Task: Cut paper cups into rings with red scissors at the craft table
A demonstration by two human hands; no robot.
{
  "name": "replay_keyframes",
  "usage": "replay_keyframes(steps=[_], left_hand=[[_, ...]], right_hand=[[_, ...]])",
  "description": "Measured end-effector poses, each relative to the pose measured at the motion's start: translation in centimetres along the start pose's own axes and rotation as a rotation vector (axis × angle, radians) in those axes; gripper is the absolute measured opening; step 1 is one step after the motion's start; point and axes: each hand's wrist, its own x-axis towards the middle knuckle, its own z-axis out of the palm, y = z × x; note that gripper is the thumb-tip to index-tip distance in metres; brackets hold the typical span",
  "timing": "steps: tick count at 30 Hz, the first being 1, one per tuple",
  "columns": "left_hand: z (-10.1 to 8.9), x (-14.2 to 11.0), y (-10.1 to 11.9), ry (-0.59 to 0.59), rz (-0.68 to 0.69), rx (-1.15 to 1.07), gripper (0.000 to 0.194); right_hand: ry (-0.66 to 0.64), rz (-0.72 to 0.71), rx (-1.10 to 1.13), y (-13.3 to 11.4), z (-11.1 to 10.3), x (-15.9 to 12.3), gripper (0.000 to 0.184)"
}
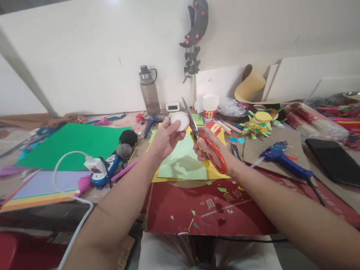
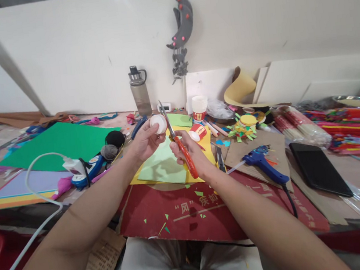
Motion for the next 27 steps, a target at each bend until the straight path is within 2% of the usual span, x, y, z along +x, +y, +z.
replay_keyframes(steps=[6,16,27], left_hand=[[-0.1,0.0,0.0,0.005,0.016,0.021,0.05],[-0.6,0.2,0.1,-0.007,0.003,0.021,0.047],[-0.6,0.3,0.4,0.013,0.01,0.025,0.05]], right_hand=[[0.018,0.013,-0.026,-0.2,0.1,0.0,0.062],[-0.021,0.025,0.027,0.2,-0.3,-0.2,0.054],[0.035,0.071,-0.003,-1.0,0.5,-0.7,0.061]])
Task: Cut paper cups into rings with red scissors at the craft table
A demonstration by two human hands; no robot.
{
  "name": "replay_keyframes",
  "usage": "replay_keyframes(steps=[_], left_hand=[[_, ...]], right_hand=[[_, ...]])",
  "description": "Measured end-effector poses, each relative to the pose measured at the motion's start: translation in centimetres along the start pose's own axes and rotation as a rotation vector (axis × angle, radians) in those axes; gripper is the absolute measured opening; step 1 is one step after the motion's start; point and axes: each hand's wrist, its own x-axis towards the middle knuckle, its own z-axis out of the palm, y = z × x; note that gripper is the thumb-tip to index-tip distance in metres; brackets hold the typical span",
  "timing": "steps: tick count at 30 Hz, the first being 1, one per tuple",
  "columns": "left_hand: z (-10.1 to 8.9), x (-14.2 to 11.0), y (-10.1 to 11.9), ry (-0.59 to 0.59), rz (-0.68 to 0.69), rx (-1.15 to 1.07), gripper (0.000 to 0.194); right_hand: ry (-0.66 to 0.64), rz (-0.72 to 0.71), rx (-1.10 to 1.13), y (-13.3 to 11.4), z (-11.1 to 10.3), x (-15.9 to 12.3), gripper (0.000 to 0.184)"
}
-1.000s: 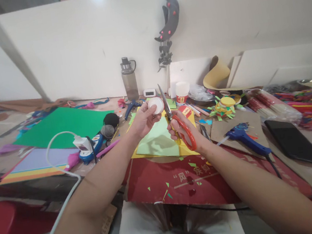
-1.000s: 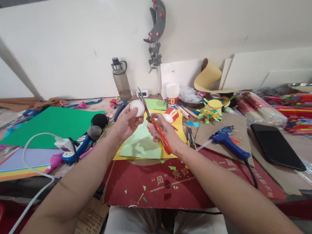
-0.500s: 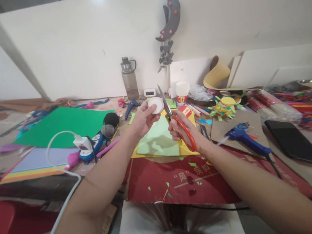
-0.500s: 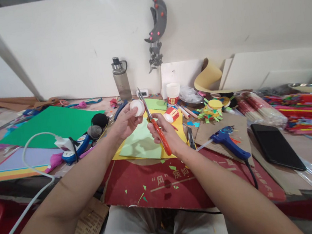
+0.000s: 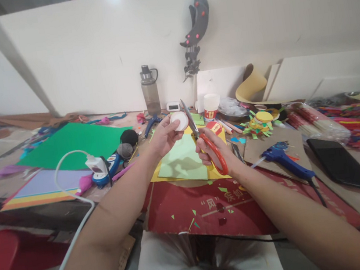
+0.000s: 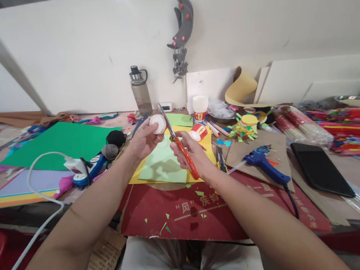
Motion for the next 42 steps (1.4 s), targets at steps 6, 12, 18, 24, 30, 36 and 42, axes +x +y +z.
replay_keyframes(steps=[6,12,18,24,30,36,42], left_hand=[[-0.5,0.3,0.6,0.048,0.002,0.001,0.052],[-0.9,0.5,0.4,0.044,0.02,0.007,0.056],[-1.1,0.6,0.2,0.05,0.034,0.018,0.055],[-1.1,0.6,0.1,0.045,0.034,0.017,0.056],[-1.3,0.7,0.0,0.02,0.041,0.016,0.055],[-1.4,0.4,-0.2,-0.034,0.04,0.032,0.054],[-0.8,0.1,-0.1,-0.066,0.042,0.051,0.054]], right_hand=[[0.028,0.013,-0.076,-0.1,0.2,-0.3,0.056],[0.023,-0.023,-0.131,0.0,0.2,-0.3,0.057],[0.031,-0.027,-0.14,0.0,0.3,-0.5,0.054],[0.035,-0.024,-0.156,0.0,0.4,-0.5,0.054],[0.011,-0.061,-0.162,0.2,0.4,-0.5,0.055],[-0.052,-0.093,-0.11,0.4,0.4,-0.5,0.056],[-0.011,-0.12,-0.161,0.9,0.2,-0.3,0.056]])
